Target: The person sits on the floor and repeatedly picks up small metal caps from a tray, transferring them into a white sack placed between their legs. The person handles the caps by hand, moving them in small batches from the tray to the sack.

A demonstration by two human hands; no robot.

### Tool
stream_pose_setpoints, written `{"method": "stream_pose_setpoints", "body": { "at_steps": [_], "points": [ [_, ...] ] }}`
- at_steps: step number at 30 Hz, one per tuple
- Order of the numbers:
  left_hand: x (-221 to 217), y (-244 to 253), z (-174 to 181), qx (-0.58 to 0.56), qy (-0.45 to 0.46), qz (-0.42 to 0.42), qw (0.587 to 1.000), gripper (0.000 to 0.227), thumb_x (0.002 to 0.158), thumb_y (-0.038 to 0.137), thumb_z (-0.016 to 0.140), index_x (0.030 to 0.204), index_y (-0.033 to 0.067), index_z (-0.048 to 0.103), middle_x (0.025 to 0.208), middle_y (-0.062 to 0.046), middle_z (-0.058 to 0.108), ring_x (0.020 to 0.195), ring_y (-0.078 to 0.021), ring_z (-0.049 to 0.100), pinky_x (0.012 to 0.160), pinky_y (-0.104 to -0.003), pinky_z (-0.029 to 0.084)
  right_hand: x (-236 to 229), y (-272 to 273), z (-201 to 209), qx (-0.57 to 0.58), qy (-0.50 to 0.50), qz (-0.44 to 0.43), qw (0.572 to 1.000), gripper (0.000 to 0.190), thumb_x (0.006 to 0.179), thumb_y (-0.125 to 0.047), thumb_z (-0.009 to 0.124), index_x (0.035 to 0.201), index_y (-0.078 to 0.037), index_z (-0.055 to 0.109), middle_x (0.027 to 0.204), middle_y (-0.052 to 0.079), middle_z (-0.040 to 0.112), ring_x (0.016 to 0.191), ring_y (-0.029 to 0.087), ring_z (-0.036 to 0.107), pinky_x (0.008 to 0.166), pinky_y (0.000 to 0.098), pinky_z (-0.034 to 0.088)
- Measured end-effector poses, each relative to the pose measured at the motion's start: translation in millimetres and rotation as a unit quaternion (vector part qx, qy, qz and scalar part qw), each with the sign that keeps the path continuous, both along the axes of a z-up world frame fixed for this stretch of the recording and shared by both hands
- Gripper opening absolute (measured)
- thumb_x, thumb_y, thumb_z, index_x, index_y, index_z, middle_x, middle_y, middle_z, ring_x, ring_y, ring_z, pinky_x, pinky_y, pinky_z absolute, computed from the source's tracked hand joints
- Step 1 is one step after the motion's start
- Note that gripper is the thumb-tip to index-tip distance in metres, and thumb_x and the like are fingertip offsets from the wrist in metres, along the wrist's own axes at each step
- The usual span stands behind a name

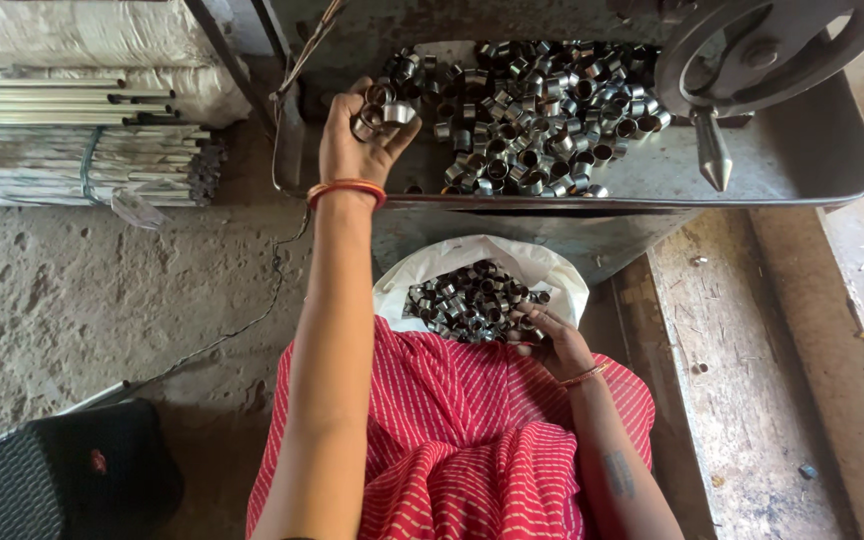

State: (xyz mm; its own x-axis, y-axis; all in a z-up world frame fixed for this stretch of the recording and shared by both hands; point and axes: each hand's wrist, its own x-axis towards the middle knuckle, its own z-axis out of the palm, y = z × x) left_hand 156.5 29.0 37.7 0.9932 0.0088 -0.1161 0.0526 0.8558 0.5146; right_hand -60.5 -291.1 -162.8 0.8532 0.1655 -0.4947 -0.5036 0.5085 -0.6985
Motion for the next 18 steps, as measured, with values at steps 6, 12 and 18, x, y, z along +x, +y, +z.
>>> {"method": "stream_pose_setpoints", "body": {
  "at_steps": [6,12,18],
  "points": [
    [-18.9,-21.9,2.4,-0.05,-0.007,-0.013,0.999,0.039,0.087,0.004,0.07,0.124,-0.0013,0.058,0.112,-0.02,0.066,0.103,-0.038,0.07,0.09,-0.053,0.066,-1.9,-2.0,-2.5,0.003,-0.003,-0.004,1.0,0.046,0.101,-0.022,0.057,0.14,0.002,0.052,0.119,0.014,0.068,0.091,0.023,0.073,0.06,0.0281,0.061],
    [-92.5,-43.1,-12.0,-0.038,-0.027,-0.132,0.99,0.047,0.093,0.002,0.059,0.14,0.0013,0.051,0.122,-0.027,0.065,0.111,-0.0418,0.068,0.096,-0.05,0.062,-1.7,-0.3,2.4,0.041,-0.011,-0.004,0.999,0.044,0.101,-0.023,0.058,0.14,-0.001,0.054,0.119,0.011,0.068,0.089,0.021,0.072,0.061,0.0272,0.062],
    [-151.4,-60.0,-50.3,-0.119,0.055,-0.184,0.974,0.046,0.093,0.008,0.054,0.138,-0.005,0.055,0.118,-0.027,0.068,0.101,-0.0386,0.072,0.095,-0.052,0.063,-6.9,8.1,9.7,0.048,-0.015,-0.004,0.999,0.041,0.101,-0.024,0.059,0.136,-0.002,0.057,0.12,0.013,0.069,0.09,0.022,0.073,0.062,0.0273,0.061]
  ]
}}
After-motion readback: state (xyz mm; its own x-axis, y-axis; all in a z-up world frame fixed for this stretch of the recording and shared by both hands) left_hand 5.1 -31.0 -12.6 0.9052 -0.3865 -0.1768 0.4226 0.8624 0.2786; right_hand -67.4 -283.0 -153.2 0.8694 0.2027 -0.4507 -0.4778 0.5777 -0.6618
